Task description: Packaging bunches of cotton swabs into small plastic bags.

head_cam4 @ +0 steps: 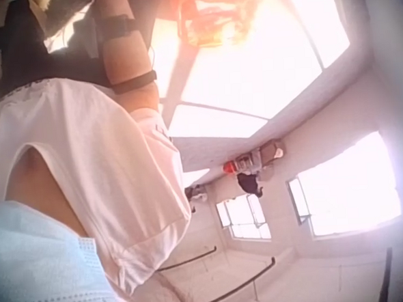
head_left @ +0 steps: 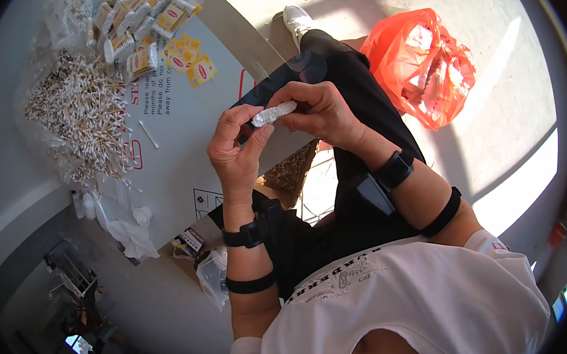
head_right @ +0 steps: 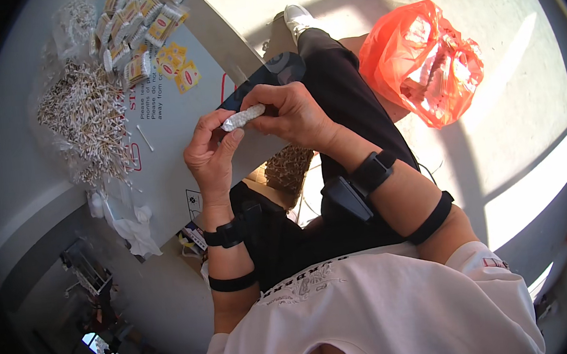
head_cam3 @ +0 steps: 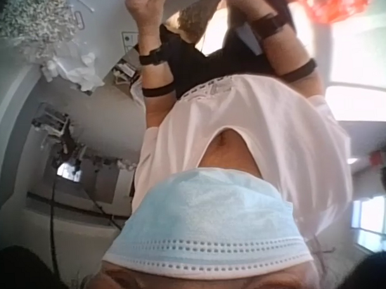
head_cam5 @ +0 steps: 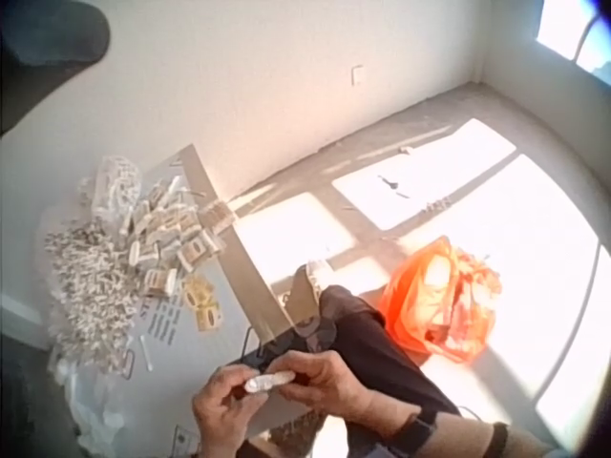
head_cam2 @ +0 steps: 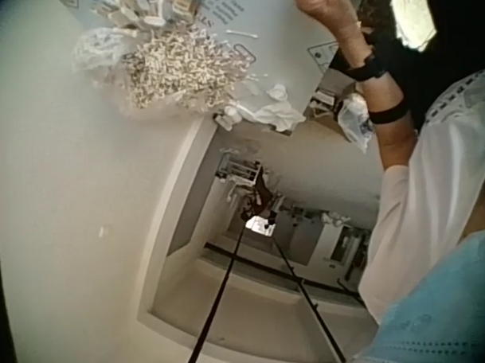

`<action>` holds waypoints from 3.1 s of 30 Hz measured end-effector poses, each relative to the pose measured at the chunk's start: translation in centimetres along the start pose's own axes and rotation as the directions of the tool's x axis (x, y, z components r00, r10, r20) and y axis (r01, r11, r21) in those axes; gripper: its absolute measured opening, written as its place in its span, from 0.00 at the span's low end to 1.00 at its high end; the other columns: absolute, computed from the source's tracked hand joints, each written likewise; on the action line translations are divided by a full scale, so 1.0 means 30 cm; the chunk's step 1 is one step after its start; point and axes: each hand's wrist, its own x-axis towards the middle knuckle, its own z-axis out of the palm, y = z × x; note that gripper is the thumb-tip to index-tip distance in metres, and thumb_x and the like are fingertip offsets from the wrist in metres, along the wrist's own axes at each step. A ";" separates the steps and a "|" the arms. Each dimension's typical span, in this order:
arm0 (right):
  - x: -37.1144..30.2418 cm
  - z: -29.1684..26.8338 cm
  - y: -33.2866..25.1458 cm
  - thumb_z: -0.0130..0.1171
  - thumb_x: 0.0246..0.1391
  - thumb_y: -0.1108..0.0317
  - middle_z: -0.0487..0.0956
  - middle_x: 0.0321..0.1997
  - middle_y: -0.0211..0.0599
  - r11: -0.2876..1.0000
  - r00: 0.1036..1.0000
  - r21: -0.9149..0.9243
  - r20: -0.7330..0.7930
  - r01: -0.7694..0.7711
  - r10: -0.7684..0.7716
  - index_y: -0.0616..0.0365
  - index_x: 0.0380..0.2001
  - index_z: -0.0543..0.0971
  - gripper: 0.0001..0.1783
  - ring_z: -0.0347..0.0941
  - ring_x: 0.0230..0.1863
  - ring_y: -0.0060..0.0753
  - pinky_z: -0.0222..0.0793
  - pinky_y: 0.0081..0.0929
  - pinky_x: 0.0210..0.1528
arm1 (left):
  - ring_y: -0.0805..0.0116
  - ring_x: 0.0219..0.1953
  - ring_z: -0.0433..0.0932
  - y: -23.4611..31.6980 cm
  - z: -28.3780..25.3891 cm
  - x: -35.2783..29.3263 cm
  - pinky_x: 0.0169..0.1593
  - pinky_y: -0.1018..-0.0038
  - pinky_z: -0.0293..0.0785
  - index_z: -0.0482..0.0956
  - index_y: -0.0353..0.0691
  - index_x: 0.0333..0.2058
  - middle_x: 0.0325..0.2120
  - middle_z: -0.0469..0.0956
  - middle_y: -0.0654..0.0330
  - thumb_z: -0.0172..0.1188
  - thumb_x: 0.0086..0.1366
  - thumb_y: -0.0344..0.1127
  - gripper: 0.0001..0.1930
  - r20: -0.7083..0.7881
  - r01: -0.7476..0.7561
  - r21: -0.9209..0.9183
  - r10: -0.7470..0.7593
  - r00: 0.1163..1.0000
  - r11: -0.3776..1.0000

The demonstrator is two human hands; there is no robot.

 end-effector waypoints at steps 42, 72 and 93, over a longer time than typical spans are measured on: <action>0.018 0.004 -0.013 0.61 0.59 0.62 0.79 0.26 0.27 0.919 0.937 0.314 -0.175 -0.237 0.302 0.59 0.35 0.78 0.10 0.72 0.19 0.13 0.63 0.12 0.20 | 0.82 0.17 0.65 0.021 0.086 -0.033 0.20 0.84 0.59 0.73 0.37 0.28 0.18 0.71 0.68 0.61 0.65 0.31 0.08 -0.319 0.328 -0.349 -0.440 0.839 0.878; -0.047 0.137 -0.113 0.62 0.51 0.76 0.75 0.21 0.25 0.905 0.993 -0.426 -0.115 -0.013 -0.040 0.67 0.27 0.77 0.04 0.67 0.25 0.11 0.64 0.14 0.26 | 0.85 0.16 0.59 0.088 0.058 -0.052 0.21 0.86 0.56 0.75 0.39 0.28 0.17 0.68 0.71 0.56 0.68 0.30 0.08 -0.021 0.332 -0.652 -0.454 0.891 0.682; -0.033 0.132 -0.075 0.60 0.46 0.74 0.77 0.18 0.36 0.914 0.983 -0.406 -0.178 -0.025 -0.053 0.68 0.23 0.78 0.05 0.70 0.21 0.17 0.67 0.22 0.24 | 0.84 0.18 0.65 0.073 0.079 -0.080 0.21 0.84 0.60 0.76 0.37 0.27 0.18 0.71 0.70 0.60 0.64 0.28 0.06 -0.131 0.260 -0.560 -0.394 0.910 0.787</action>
